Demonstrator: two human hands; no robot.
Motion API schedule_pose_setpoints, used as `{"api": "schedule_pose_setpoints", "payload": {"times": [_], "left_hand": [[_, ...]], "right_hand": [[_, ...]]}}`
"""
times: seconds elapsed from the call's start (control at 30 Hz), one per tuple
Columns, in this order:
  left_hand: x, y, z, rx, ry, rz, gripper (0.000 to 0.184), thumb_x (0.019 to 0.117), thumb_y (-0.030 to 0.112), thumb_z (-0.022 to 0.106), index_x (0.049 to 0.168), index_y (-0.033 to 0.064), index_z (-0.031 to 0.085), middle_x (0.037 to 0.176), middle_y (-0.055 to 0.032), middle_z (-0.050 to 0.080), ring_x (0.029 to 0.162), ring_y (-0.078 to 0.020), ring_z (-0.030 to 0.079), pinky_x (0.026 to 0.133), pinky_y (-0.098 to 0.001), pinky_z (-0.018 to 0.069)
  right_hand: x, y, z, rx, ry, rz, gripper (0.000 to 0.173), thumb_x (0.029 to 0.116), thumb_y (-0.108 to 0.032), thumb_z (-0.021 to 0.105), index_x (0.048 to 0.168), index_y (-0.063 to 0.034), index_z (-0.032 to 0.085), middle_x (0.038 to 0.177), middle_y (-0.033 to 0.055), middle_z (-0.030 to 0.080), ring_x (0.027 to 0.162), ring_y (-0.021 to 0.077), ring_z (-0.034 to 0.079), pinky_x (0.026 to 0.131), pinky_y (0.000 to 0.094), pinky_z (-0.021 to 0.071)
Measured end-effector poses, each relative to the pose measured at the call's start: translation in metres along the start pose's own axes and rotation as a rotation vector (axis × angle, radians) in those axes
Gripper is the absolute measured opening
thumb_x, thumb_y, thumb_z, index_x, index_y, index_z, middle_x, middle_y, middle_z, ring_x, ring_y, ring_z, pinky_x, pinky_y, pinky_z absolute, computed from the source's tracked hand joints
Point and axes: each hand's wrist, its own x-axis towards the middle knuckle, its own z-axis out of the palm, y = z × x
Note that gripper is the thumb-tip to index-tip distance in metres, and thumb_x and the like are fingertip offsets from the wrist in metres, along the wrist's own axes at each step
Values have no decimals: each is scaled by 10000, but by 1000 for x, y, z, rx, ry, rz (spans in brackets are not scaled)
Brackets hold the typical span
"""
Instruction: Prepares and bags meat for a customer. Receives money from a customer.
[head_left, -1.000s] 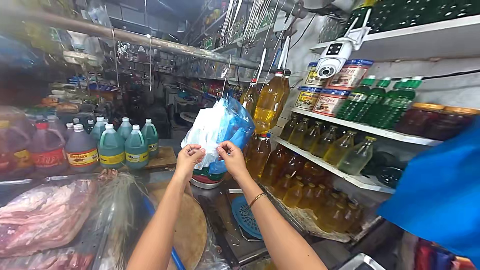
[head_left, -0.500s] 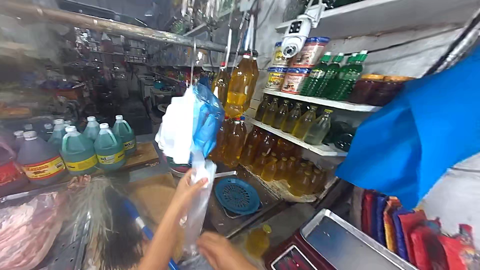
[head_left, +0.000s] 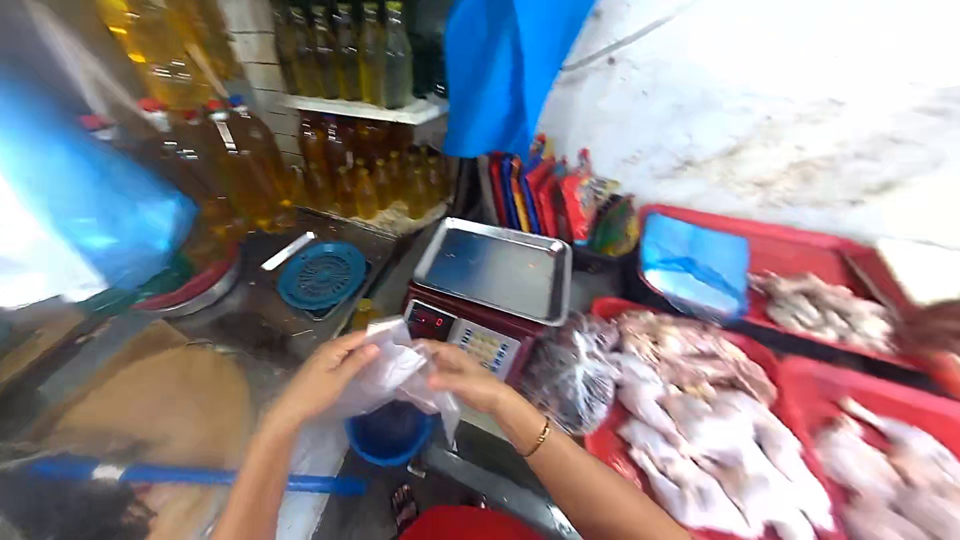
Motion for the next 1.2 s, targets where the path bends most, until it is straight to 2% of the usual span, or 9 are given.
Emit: {"api": "schedule_pose_setpoints", "payload": {"times": [0.07, 0.17, 0.27, 0.37, 0.53, 0.63, 0.8, 1.0, 1.2], "left_hand": [[12, 6, 23, 71, -28, -21, 346, 1048, 180, 519, 1309, -21, 627, 1147, -32, 706, 988, 33, 645, 918, -192, 534], [27, 13, 58, 154, -188, -27, 530, 1038, 262, 538, 1530, 74, 476, 1451, -72, 601, 1192, -10, 617, 1036, -235, 490], [38, 15, 94, 146, -346, -66, 469, 1020, 218, 571, 1451, 36, 562, 1344, -115, 665, 1133, -57, 657, 1007, -265, 517], [44, 15, 132, 133, -393, -136, 395, 1012, 199, 591, 1347, -6, 631, 1192, -94, 721, 1023, -42, 678, 947, -251, 541], [37, -20, 157, -345, -111, 2, 601, 904, 504, 719, 1344, 101, 639, 1131, 22, 741, 1027, -121, 709, 915, -317, 588], [12, -2, 194, -219, 219, -93, 140, 974, 244, 613, 991, 109, 647, 808, 151, 647, 710, 45, 621, 671, -174, 539], [-39, 15, 284, -28, -62, -296, 355, 879, 276, 723, 1021, -45, 674, 891, -81, 716, 797, -116, 701, 733, -314, 589], [-64, -14, 307, -92, 160, -215, 164, 914, 107, 610, 791, 7, 651, 839, -19, 666, 792, -18, 637, 732, -186, 544], [-78, -6, 300, 1, 207, -154, 254, 952, 229, 652, 900, -16, 692, 865, -43, 694, 812, -29, 660, 762, -205, 559]], "right_hand": [[-25, 1, -6, -45, 20, 17, 286, 892, -122, 719, 1105, 61, 660, 950, 5, 732, 878, 20, 680, 829, 244, 574], [-61, 9, -21, -240, 62, -121, 184, 908, -73, 711, 970, 100, 731, 1021, 122, 722, 984, 67, 651, 897, 240, 524], [-93, 0, -35, -275, 91, -77, 380, 811, -111, 816, 1075, 139, 703, 1176, 226, 683, 1146, 184, 630, 1019, 314, 494], [-123, 2, -52, -240, 108, 30, 244, 901, -113, 736, 991, 111, 697, 921, 114, 720, 869, 57, 657, 821, 242, 534], [-172, 17, -69, -134, 364, 156, 160, 959, -78, 664, 936, 72, 714, 783, 34, 709, 712, 9, 646, 727, 212, 554], [-193, 28, -70, -23, 593, 211, 221, 957, -140, 685, 767, -27, 677, 647, -68, 643, 560, -31, 563, 565, 171, 487], [-223, 42, -64, 250, 558, 261, 41, 919, -3, 676, 907, -41, 666, 816, -42, 698, 762, 31, 661, 765, 245, 568], [-253, 31, -66, 644, 609, 341, 141, 1036, -111, 469, 1006, -81, 603, 836, 18, 741, 786, 127, 727, 779, 322, 616], [-265, 34, -75, 454, 642, 300, 138, 911, 50, 631, 1019, -32, 609, 846, 20, 736, 772, 121, 724, 770, 309, 622]]}}
